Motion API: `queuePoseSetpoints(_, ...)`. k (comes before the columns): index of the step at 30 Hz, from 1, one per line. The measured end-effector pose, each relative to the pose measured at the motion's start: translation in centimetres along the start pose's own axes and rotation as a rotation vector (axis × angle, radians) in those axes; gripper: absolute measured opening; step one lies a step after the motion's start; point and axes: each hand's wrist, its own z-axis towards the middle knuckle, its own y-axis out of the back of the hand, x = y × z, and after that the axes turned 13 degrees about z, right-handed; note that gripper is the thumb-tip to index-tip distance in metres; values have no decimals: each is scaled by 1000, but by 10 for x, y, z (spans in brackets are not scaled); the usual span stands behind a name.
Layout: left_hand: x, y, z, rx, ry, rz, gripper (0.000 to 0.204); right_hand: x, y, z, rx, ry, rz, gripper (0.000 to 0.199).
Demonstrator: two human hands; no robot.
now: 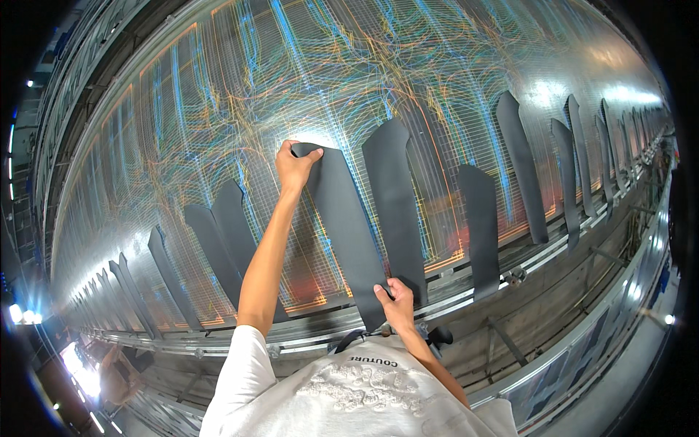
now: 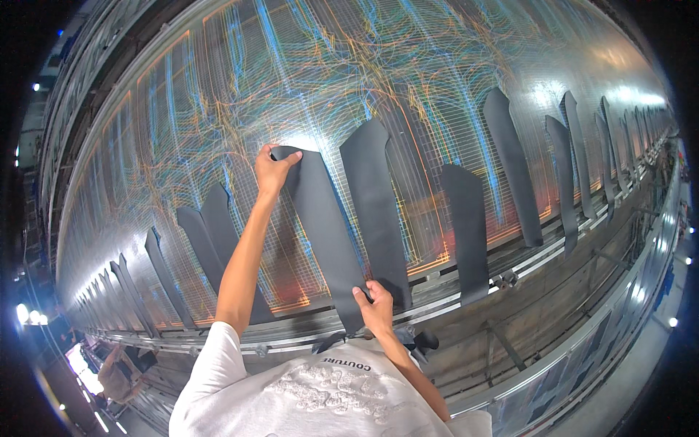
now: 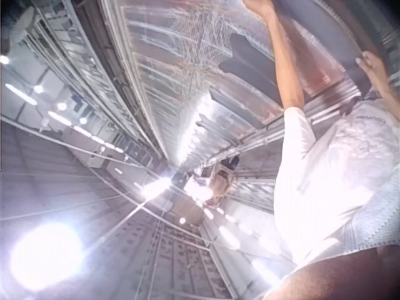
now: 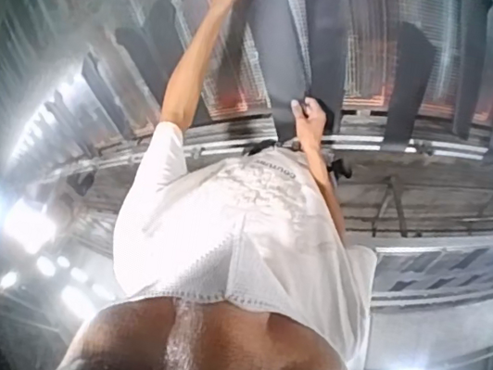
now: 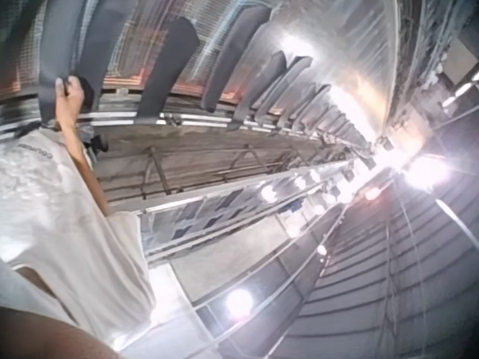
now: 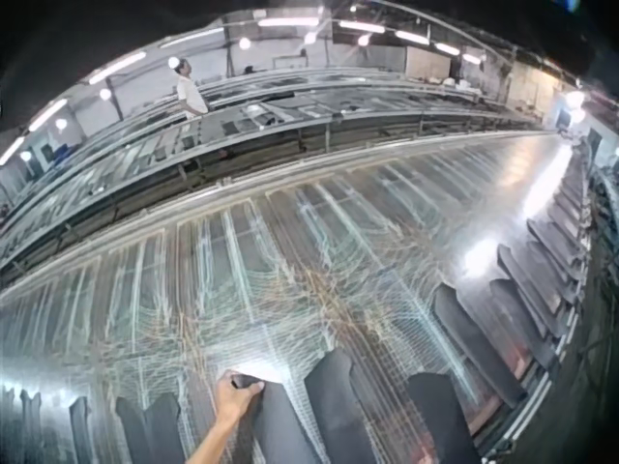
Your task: The person repeatedly picks up long, dark, flexible panels from a metal rack and places them back in a vertical position. They handle the panels one at a time, adjusting their placement along the rack.
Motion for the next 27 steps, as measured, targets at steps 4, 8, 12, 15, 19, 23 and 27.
queuePoseSetpoints(4, -4, -1, 0, 16, 25, -20, 44, -1, 2, 1, 4, -14, -5, 24)
queuePoseSetpoints(8, -4, -4, 1, 10, 33, -27, 45, -13, 3, 4, -2, -16, 34, 25)
queuePoseSetpoints(12, 1, -8, 2, -33, 18, 10, 46, -17, 4, 6, -8, -8, -6, 25)
queuePoseSetpoints(15, 3, -10, 3, -47, -1, 33, 47, -14, 5, 6, 1, -22, -24, 23)
queuePoseSetpoints(19, -1, -7, -1, -65, -23, 55, 48, 1, 2, 4, 21, -27, -70, 21)
queuePoseSetpoints(23, -2, -8, -1, -56, -3, 35, 49, -2, 2, 6, -9, -27, -85, 24)
queuePoseSetpoints(27, 0, -8, 0, -66, -9, 55, 49, 0, 3, 7, 2, -25, -71, 22)
